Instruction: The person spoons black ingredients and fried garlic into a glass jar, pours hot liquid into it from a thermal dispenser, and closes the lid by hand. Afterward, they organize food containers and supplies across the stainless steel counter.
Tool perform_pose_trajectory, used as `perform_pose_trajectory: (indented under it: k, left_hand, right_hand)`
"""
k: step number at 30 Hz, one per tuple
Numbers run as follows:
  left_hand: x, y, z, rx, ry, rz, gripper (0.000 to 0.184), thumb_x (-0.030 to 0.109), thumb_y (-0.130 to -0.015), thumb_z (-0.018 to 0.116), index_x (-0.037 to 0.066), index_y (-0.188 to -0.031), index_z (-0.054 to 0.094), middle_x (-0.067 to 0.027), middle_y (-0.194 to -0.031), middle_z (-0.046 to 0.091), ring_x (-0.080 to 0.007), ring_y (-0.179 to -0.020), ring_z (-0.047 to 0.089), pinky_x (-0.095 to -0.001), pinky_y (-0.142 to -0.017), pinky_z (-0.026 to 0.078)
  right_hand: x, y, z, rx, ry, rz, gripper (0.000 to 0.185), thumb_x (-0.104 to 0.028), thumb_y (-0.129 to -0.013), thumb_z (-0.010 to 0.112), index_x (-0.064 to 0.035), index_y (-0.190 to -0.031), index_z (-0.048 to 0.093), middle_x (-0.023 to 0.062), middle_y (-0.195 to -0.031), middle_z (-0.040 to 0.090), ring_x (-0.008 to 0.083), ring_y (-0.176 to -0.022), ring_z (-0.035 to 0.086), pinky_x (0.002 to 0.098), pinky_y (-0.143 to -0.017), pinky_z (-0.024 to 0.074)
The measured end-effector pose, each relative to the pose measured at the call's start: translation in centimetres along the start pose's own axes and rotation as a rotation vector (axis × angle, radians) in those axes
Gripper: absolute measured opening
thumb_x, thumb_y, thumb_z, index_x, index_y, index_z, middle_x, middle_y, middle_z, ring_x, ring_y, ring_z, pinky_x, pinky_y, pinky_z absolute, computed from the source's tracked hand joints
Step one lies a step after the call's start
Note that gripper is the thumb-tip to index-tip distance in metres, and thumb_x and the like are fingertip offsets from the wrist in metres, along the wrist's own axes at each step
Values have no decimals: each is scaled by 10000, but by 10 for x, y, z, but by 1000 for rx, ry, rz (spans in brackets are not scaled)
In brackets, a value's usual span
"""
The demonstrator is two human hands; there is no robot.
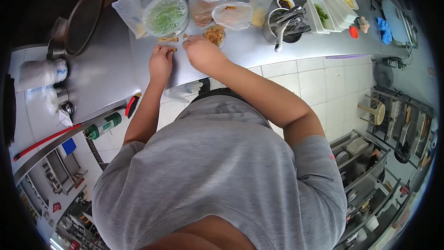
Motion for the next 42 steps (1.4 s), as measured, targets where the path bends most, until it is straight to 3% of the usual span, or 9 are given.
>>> perform_pose_trajectory:
  k: [5, 14, 17, 22, 29, 31, 35, 39, 42]
  left_hand:
    - [-29, 1, -13, 67, -9, 27, 240, 94, -821, 630, 138, -1053, 670, -105, -1066, 576, -309, -924, 607, -410, -787, 514]
    - [-58, -18, -17, 126, -48, 272, 362, 70, -798, 629, 131, -1154, 643, -93, -1142, 593, -314, -1045, 556, -435, -916, 448]
    - [-69, -26, -22, 95, -62, 232, 331, 82, -796, 640, 112, -1126, 654, -93, -1104, 612, -309, -1047, 557, -439, -921, 440]
    - [-86, -19, -32, 0, -60, 159, 232, 131, -820, 666, 80, -1046, 674, -103, -1014, 649, -314, -954, 602, -418, -848, 479]
    - [-45, 43, -48, -661, 1051, -325, 334, 116, -920, 610, -30, -1203, 507, -112, -923, 672, -161, -740, 649, -262, -646, 512]
    - [-27, 77, -38, -832, 1189, -353, 315, 79, -919, 598, -37, -1195, 501, -132, -997, 664, -207, -845, 670, -287, -748, 543]
    - [30, 97, -3, -1076, 1282, -432, 332, 55, -913, 602, -18, -1188, 431, -182, -1055, 650, -253, -945, 668, -321, -818, 552]
    - [102, 111, 73, -1229, 1202, -363, 346, 52, -910, 610, 4, -1162, 378, -224, -1069, 637, -274, -958, 667, -333, -837, 552]
    - [149, 131, 122, -1220, 1101, -310, 391, 97, -888, 659, 0, -1153, 388, -220, -1049, 640, -279, -959, 666, -346, -849, 549]
  right_hand:
    - [1, -40, 79, -55, 345, 80, 215, -36, -770, 561, 69, -940, 639, 188, -954, 616, 319, -940, 601, 366, -766, 540]
    - [-7, -6, 75, -132, 259, 52, 115, -30, -730, 580, 18, -821, 631, 170, -944, 610, 312, -926, 579, 368, -763, 523]
    - [-19, 6, 23, 290, 232, -58, 43, -47, -743, 605, -14, -769, 608, 152, -928, 610, 323, -891, 582, 402, -773, 507]
    - [-11, 11, -28, 390, 221, 191, 167, -122, -794, 675, -43, -941, 684, 141, -996, 651, 324, -937, 606, 395, -803, 497]
    - [-42, 29, -49, 394, -185, 461, 120, -113, -813, 679, -38, -906, 694, 127, -853, 677, 301, -757, 646, 368, -697, 519]
    - [-34, 56, -40, 268, -196, 358, 119, -110, -808, 683, -38, -903, 694, 137, -841, 673, 295, -729, 650, 358, -681, 518]
    - [-18, 124, -8, -342, -361, 597, 378, -311, -784, 751, 6, -981, 690, 149, -810, 686, 248, -722, 652, 327, -694, 517]
    - [14, 199, 28, -57, -1013, 1102, 362, -329, -798, 763, 5, -923, 702, 53, -751, 665, 138, -662, 588, 267, -619, 480]
    - [44, 264, 34, 181, -1151, 1200, 304, -293, -849, 716, -1, -919, 669, 56, -795, 659, 143, -660, 598, 275, -584, 481]
Point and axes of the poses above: each hand's wrist, its own y-axis away from the middle knuckle, its own z-axis out of the palm, x = y × z, the point moved 1 cm from there along -y, towards the middle knuckle
